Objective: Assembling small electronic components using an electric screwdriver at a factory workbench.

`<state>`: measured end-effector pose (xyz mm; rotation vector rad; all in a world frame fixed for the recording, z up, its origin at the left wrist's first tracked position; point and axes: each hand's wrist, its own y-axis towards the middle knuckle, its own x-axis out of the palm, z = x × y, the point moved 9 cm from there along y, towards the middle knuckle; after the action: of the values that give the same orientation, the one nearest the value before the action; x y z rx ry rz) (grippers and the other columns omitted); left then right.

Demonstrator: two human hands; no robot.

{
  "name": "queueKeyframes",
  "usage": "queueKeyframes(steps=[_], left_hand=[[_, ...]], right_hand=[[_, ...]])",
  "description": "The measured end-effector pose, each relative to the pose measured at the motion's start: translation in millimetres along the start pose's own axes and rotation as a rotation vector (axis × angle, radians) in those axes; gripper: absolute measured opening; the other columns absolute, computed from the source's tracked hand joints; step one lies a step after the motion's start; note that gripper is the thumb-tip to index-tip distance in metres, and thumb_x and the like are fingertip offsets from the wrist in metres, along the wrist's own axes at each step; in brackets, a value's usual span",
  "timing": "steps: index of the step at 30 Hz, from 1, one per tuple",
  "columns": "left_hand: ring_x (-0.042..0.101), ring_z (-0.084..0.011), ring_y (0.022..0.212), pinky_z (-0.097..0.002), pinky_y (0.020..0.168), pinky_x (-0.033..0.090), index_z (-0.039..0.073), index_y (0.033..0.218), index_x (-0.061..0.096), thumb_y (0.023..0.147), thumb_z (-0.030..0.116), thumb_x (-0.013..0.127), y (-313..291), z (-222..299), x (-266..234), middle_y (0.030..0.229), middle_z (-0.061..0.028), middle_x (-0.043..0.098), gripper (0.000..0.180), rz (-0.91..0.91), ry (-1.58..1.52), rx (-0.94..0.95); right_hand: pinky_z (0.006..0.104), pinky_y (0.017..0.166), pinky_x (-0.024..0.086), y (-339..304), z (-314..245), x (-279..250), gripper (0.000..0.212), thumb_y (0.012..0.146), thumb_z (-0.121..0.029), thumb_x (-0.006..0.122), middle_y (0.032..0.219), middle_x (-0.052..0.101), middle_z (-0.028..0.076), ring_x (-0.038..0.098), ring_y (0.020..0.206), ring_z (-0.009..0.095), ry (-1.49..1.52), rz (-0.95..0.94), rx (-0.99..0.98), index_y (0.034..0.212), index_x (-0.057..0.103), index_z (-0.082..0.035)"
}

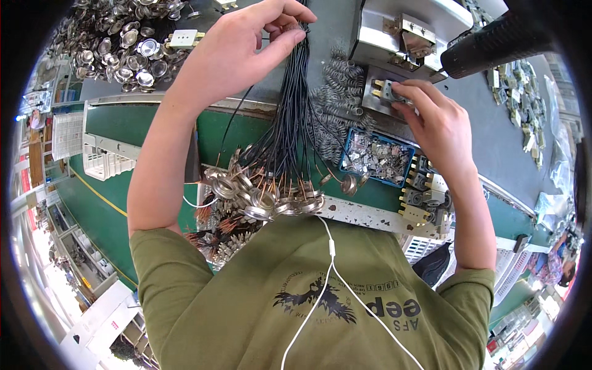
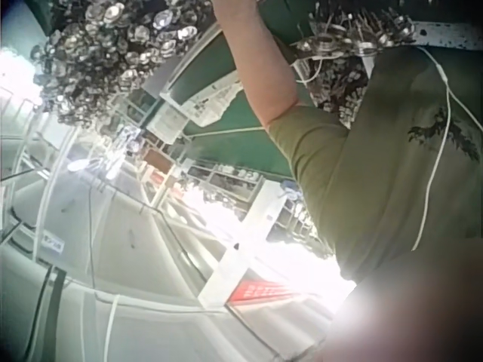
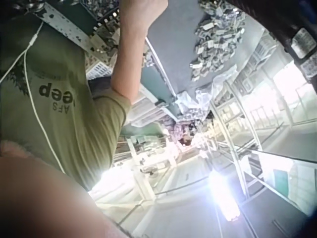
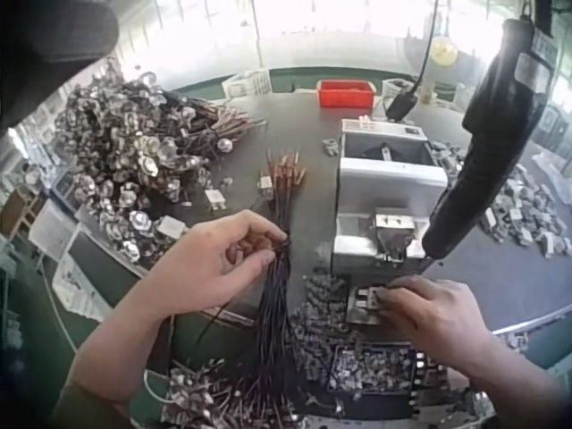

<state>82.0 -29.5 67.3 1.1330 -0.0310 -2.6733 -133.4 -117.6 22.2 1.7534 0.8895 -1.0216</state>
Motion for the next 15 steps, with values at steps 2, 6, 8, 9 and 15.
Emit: queueKeyframes(steps=[2, 6, 8, 9, 15], left_hand=[[0.061, -0.0107, 0.075, -0.0265, 0.069, 0.050, 0.001, 0.119, 0.066, 0.096, 0.009, 0.070, 0, -1, 0, 0.089, -0.0058, 0.069, 0.025, -0.007, 0.021, -0.012], [0.067, -0.0172, 0.077, -0.0314, 0.069, 0.053, 0.003, 0.123, 0.065, 0.099, 0.015, 0.066, -5, -1, 0, 0.088, -0.0088, 0.070, 0.027, -0.019, 0.020, 0.033], [0.058, -0.0123, 0.077, -0.0278, 0.069, 0.048, 0.005, 0.123, 0.066, 0.099, 0.013, 0.067, -7, -14, 1, 0.091, -0.0039, 0.068, 0.026, -0.004, 0.055, 0.077], [0.049, -0.0074, 0.076, -0.0241, 0.069, 0.043, 0.007, 0.124, 0.068, 0.098, 0.012, 0.068, -7, -15, 1, 0.094, 0.0009, 0.066, 0.026, 0.005, 0.081, 0.130], [0.052, -0.0078, 0.078, -0.0251, 0.069, 0.044, 0.006, 0.120, 0.067, 0.099, 0.011, 0.066, -7, -8, 4, 0.090, 0.0000, 0.064, 0.022, -0.077, 0.094, 0.134]], right_hand=[[0.0362, 0.069, 0.056, -1, 0, 3, 0.027, 0.087, -0.010, 0.078, 0.111, 0.072, 0.003, 0.069, 0.076, 0.025, -0.024, 0.007, -0.011, 0.113, 0.073, -0.011], [0.0379, 0.077, 0.055, 2, -30, -18, 0.029, 0.082, -0.007, 0.079, 0.110, 0.071, 0.005, 0.067, 0.086, 0.025, -0.095, 0.094, -0.088, 0.110, 0.074, -0.010], [0.0404, 0.080, 0.053, -7, -62, -19, 0.032, 0.076, -0.015, 0.086, 0.103, 0.069, 0.010, 0.066, 0.090, 0.030, 0.176, -0.012, -0.088, 0.105, 0.074, -0.008], [0.0412, 0.081, 0.053, -11, -79, -11, 0.037, 0.076, -0.024, 0.087, 0.102, 0.068, 0.010, 0.065, 0.093, 0.031, 0.299, -0.115, -0.085, 0.104, 0.074, -0.006], [0.0438, 0.074, 0.053, -17, -90, 22, 0.015, 0.087, -0.016, 0.075, 0.089, 0.065, 0.012, 0.066, 0.085, 0.032, 0.407, -0.391, 0.022, 0.091, 0.066, -0.004]])
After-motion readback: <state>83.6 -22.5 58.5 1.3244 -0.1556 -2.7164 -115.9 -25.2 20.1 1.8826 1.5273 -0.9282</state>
